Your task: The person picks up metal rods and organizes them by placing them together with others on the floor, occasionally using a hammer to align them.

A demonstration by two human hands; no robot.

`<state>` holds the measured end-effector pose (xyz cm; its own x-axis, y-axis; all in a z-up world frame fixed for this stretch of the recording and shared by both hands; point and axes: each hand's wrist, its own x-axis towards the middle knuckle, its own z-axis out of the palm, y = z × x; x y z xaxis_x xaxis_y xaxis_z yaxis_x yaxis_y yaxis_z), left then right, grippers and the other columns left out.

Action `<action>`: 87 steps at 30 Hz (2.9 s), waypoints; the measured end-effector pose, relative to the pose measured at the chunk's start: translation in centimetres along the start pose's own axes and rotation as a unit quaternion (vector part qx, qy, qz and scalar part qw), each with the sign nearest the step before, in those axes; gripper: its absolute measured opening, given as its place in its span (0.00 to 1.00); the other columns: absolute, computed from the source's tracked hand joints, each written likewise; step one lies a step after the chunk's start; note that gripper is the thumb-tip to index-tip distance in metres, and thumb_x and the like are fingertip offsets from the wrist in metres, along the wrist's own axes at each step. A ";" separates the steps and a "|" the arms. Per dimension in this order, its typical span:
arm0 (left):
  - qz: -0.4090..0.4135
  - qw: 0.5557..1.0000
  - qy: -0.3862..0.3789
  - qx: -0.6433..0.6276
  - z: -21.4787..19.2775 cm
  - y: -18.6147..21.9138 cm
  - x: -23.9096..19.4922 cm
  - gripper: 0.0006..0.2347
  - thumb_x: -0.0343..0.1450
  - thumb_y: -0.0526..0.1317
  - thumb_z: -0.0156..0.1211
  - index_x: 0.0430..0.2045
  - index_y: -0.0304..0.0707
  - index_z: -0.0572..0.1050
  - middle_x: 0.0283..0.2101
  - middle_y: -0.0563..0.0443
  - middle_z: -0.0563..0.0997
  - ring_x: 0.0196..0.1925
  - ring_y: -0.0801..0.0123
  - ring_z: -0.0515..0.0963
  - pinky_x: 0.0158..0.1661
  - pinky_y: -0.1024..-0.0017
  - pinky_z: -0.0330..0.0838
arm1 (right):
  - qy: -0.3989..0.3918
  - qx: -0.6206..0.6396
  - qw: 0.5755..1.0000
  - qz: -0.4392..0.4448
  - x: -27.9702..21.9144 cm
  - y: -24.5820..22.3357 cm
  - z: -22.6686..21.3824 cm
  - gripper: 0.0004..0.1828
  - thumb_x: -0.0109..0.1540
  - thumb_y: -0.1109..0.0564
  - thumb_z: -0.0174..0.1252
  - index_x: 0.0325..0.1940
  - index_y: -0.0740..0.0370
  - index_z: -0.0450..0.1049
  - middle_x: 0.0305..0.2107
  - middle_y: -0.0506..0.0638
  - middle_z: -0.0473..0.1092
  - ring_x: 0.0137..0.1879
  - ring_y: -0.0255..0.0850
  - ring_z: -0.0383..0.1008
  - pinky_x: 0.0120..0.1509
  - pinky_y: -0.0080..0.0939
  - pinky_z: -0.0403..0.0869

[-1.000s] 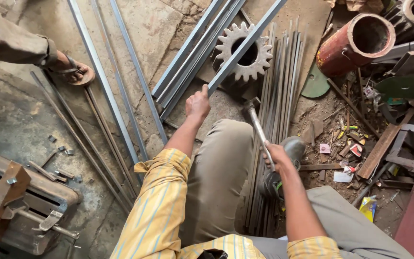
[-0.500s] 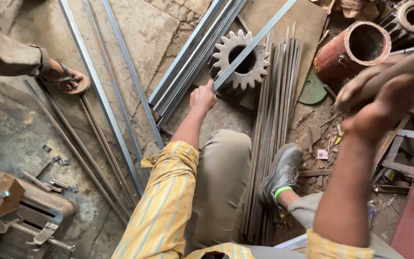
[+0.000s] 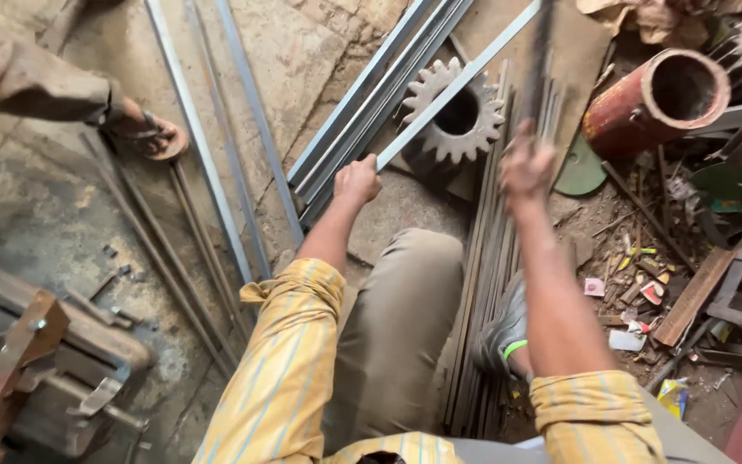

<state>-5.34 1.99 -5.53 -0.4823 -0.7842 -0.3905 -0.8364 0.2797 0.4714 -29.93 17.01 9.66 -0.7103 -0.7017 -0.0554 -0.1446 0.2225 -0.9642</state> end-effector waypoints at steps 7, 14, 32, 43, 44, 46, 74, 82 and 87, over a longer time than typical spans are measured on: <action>0.004 1.000 0.009 -0.001 0.2 -1.2 -3.5 0.08 0.69 0.38 0.54 0.40 0.42 0.72 0.39 0.33 0.83 0.46 0.41 0.82 0.48 0.49 0.74 | 0.086 0.041 0.963 -0.252 3.3 -8.8 -1.3 0.29 0.75 0.32 0.46 0.37 0.58 0.65 0.19 0.44 0.61 0.19 0.32 0.63 0.18 0.35 0.66; -0.007 0.999 0.049 -0.015 2.8 -1.7 -4.3 0.08 0.69 0.39 0.53 0.40 0.42 0.73 0.38 0.33 0.83 0.44 0.39 0.82 0.47 0.48 0.74 | -0.075 -0.498 0.860 0.082 -1.6 2.6 -1.8 0.31 0.70 0.29 0.42 0.54 0.56 0.72 0.41 0.71 0.74 0.47 0.69 0.76 0.50 0.68 0.75; -0.092 0.868 -0.236 -0.428 -2.4 0.1 -8.5 0.27 0.72 0.61 0.50 0.35 0.29 0.78 0.22 0.42 0.81 0.20 0.60 0.81 0.23 0.65 0.76 | -0.030 -0.436 0.874 0.211 -11.0 9.6 -4.7 0.32 0.68 0.30 0.44 0.57 0.57 0.75 0.44 0.69 0.76 0.53 0.67 0.76 0.57 0.64 0.74; 0.178 0.477 -0.361 -0.782 -11.6 20.4 -11.8 0.20 0.82 0.44 0.42 0.65 0.30 0.58 0.60 0.37 0.79 0.47 0.61 0.84 0.48 0.64 0.79 | -0.043 -0.423 0.877 0.225 -11.2 8.1 -4.6 0.33 0.69 0.30 0.44 0.55 0.59 0.75 0.47 0.70 0.75 0.57 0.69 0.74 0.63 0.64 0.71; 0.196 0.445 -0.371 -0.791 -11.5 21.9 -11.7 0.20 0.81 0.43 0.45 0.66 0.29 0.58 0.63 0.37 0.77 0.51 0.60 0.83 0.52 0.61 0.78 | -0.044 -0.421 0.878 0.223 -11.3 8.0 -4.6 0.32 0.69 0.30 0.44 0.55 0.59 0.75 0.48 0.70 0.75 0.58 0.69 0.73 0.63 0.64 0.70; 0.233 0.380 -0.392 -0.805 -11.4 24.4 -11.3 0.21 0.81 0.41 0.49 0.66 0.26 0.57 0.68 0.35 0.73 0.57 0.58 0.82 0.59 0.56 0.77 | -0.044 -0.415 0.882 0.217 -11.4 7.8 -4.5 0.32 0.68 0.30 0.44 0.55 0.58 0.75 0.48 0.70 0.75 0.58 0.69 0.73 0.63 0.64 0.70; 0.219 0.439 -0.274 -0.827 -12.2 30.5 -10.9 0.33 0.71 0.63 0.59 0.58 0.35 0.57 0.44 0.40 0.74 0.43 0.62 0.78 0.42 0.59 0.79 | -0.052 -0.411 0.879 0.236 -11.7 8.5 -4.1 0.32 0.70 0.31 0.42 0.58 0.58 0.73 0.49 0.70 0.75 0.57 0.67 0.74 0.62 0.63 0.71; 0.194 0.520 -0.228 -0.800 -9.7 28.5 -5.5 0.33 0.67 0.65 0.54 0.49 0.29 0.62 0.33 0.35 0.83 0.29 0.61 0.84 0.27 0.68 0.82 | -0.062 -0.389 0.891 0.227 -11.1 7.7 -3.9 0.32 0.64 0.29 0.55 0.52 0.59 0.76 0.41 0.65 0.76 0.49 0.60 0.78 0.54 0.58 0.74; 0.023 0.783 -0.206 -0.587 -4.6 16.2 2.2 0.22 0.69 0.53 0.69 0.42 0.29 0.77 0.26 0.50 0.78 0.20 0.72 0.75 0.21 0.76 0.72 | -0.064 -0.276 0.918 0.277 -11.0 7.4 -4.5 0.23 0.64 0.40 0.63 0.41 0.64 0.75 0.23 0.53 0.72 0.24 0.42 0.72 0.26 0.46 0.71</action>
<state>-18.79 2.23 4.84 -0.7501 -0.4747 -0.4604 -0.1179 -0.5891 0.7994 -26.30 29.45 4.27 -0.6983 -0.4427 -0.5625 -0.1377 0.8542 -0.5013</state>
